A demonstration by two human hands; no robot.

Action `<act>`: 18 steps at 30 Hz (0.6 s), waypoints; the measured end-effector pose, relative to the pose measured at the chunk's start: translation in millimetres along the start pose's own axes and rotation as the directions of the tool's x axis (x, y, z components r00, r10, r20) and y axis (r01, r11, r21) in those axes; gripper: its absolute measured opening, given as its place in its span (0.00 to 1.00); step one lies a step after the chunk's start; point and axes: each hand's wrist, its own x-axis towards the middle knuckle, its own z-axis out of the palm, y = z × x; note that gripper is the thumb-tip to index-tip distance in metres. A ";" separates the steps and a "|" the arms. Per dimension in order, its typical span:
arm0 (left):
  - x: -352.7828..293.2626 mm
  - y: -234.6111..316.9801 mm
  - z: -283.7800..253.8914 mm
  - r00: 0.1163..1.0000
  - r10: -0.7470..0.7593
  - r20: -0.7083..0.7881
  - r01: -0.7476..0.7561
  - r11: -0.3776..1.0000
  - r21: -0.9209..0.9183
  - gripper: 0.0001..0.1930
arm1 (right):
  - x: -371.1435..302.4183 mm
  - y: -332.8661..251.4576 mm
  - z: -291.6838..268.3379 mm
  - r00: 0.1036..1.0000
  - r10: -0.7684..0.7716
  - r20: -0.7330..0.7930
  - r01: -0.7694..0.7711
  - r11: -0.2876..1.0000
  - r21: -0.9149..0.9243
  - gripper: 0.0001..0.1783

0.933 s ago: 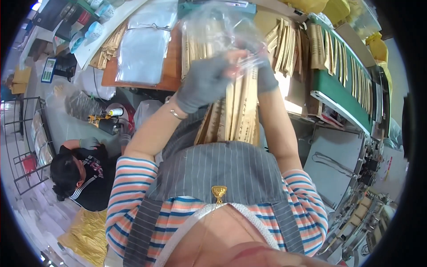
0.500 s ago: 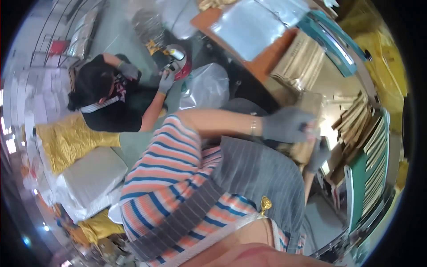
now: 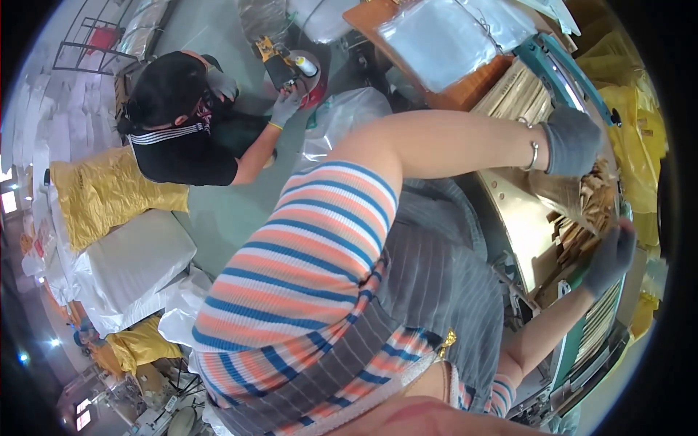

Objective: Packaging bundles of wooden sticks into plastic bags and sealing them using a heat sealer.

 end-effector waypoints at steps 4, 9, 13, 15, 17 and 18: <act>5.9 -1.2 -15.2 0.989 0.112 0.099 -0.120 0.990 0.080 0.12 | 12.8 26.5 -26.8 0.990 0.066 0.122 -0.060 0.997 -0.050 0.05; -1.9 -5.6 -22.0 0.969 0.246 -0.010 -0.246 0.968 -0.052 0.11 | 13.0 38.1 -37.5 0.923 0.216 0.319 -0.178 0.973 -0.145 0.07; 2.7 -16.1 -17.8 0.923 0.299 -0.241 -0.370 0.859 -0.352 0.09 | 1.4 -29.0 -16.3 0.999 0.049 -0.021 -0.043 0.978 0.206 0.02; 4.0 -25.4 -23.5 0.950 0.305 -0.063 -0.303 0.858 -0.414 0.10 | 8.8 11.3 -7.7 0.994 0.037 0.104 -0.047 0.994 0.100 0.02; 3.0 -17.6 -38.9 0.923 0.351 0.157 -0.289 0.903 -0.318 0.12 | 13.8 1.3 -16.6 0.907 0.249 0.339 -0.299 0.948 0.105 0.03; -1.8 -6.3 -47.4 0.944 0.283 0.168 -0.188 0.883 -0.431 0.13 | 14.9 -5.8 -21.7 0.916 0.255 0.308 -0.297 0.950 0.096 0.03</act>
